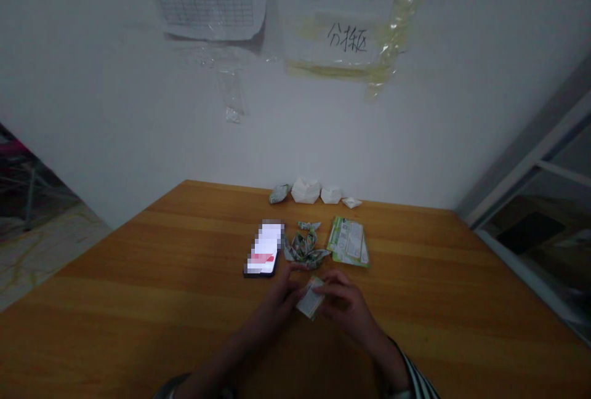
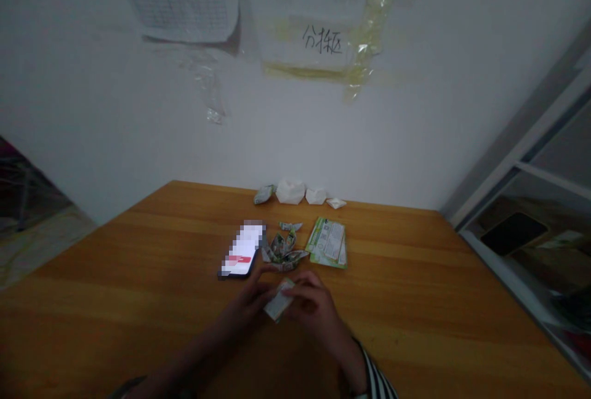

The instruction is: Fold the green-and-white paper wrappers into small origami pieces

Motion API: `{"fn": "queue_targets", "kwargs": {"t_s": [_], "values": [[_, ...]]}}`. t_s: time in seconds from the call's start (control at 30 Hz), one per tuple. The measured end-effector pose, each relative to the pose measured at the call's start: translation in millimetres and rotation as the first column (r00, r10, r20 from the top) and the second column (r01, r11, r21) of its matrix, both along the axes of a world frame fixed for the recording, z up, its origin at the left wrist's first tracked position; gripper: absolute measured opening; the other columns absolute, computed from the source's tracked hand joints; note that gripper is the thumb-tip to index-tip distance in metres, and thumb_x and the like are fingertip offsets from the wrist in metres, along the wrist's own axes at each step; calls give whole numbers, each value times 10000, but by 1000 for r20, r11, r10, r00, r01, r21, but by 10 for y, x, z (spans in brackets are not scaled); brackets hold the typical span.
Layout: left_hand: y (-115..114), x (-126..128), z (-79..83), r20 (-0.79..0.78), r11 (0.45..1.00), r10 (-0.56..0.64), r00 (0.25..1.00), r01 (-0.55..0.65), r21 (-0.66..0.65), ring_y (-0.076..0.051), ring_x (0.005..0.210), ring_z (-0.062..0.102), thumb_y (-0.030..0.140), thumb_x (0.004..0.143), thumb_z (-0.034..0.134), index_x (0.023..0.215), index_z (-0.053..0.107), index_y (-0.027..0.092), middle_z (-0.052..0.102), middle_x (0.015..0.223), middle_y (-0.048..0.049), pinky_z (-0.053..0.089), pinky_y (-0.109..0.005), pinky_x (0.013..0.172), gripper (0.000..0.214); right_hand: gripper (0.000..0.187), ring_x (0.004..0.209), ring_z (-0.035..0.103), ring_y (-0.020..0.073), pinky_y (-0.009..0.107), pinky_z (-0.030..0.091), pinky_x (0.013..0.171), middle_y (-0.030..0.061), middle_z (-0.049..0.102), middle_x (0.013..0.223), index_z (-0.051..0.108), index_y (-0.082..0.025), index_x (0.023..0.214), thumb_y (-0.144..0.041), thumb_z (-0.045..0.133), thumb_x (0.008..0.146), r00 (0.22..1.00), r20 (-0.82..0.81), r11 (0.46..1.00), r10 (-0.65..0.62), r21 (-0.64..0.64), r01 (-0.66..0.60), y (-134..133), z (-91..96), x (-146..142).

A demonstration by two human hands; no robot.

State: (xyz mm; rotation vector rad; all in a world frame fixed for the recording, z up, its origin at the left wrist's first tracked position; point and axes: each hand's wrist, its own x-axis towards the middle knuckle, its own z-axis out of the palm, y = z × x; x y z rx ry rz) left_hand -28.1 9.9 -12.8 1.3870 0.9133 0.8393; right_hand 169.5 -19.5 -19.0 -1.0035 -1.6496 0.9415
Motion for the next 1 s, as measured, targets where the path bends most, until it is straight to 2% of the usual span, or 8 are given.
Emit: {"fn": "queue_targets", "kwargs": {"t_s": [0.13,0.27,0.33,0.43,0.57,0.73,0.87,1.0], "values": [[55,-54,39,24,997,37,999,-39,61,-212,846,622,393,859,542,1097,623,194,699,932,-52,468,-295,728,321,226,823,627,207,306,528,716,67,658,874,758,-257,928,-350,730,725,994,-85,994,-75,-88,67,9,-85,-35],[96,-119,54,60,992,-75,995,69,103,-293,1037,606,426,770,655,1061,701,200,702,1103,-101,423,-407,930,372,229,814,648,222,323,535,719,81,689,871,766,-241,902,-370,728,717,966,-193,981,-170,-130,147,15,-96,-65],[89,-122,35,117,989,-134,984,125,85,-316,1055,604,388,643,780,1106,682,224,693,1132,-101,436,-435,929,501,211,814,654,222,318,536,716,80,694,865,771,-238,877,-362,736,710,953,-236,979,-187,-128,161,17,-87,-62],[54,-91,21,112,993,-108,988,102,61,-318,1067,602,280,537,857,1119,673,245,676,1163,-97,448,-443,928,611,185,812,653,217,306,536,707,73,688,855,771,-241,866,-321,751,701,949,-248,979,-192,-115,168,5,-81,-51],[19,-49,114,2,994,-49,999,49,98,-288,971,638,266,666,774,1019,729,205,709,1071,-109,489,-393,855,361,169,799,642,213,299,524,696,69,673,847,766,-233,875,-273,747,712,968,-169,983,-183,-45,178,-37,-61,-38],[17,-52,225,-61,980,-119,991,127,151,-248,835,662,309,790,659,1000,740,208,747,941,-91,501,-340,761,246,158,747,625,194,279,510,674,46,661,790,758,-230,875,-230,739,718,972,-131,981,-194,2,196,-83,-15,-46],[11,-81,59,36,976,-189,981,183,119,-299,959,640,311,605,818,1078,701,227,710,1070,-98,506,-375,814,495,314,735,635,192,278,531,654,39,667,825,732,-239,995,-225,764,683,960,-203,978,-191,-125,168,-77,-72,-64],[-12,-108,-91,20,984,-96,995,92,152,-313,1052,595,279,486,879,1098,686,263,637,1184,-83,497,-416,888,642,357,822,663,228,321,548,722,55,690,916,730,-246,1011,-244,788,659,937,-311,971,-160,-219,94,-52,-151,-64]]}}
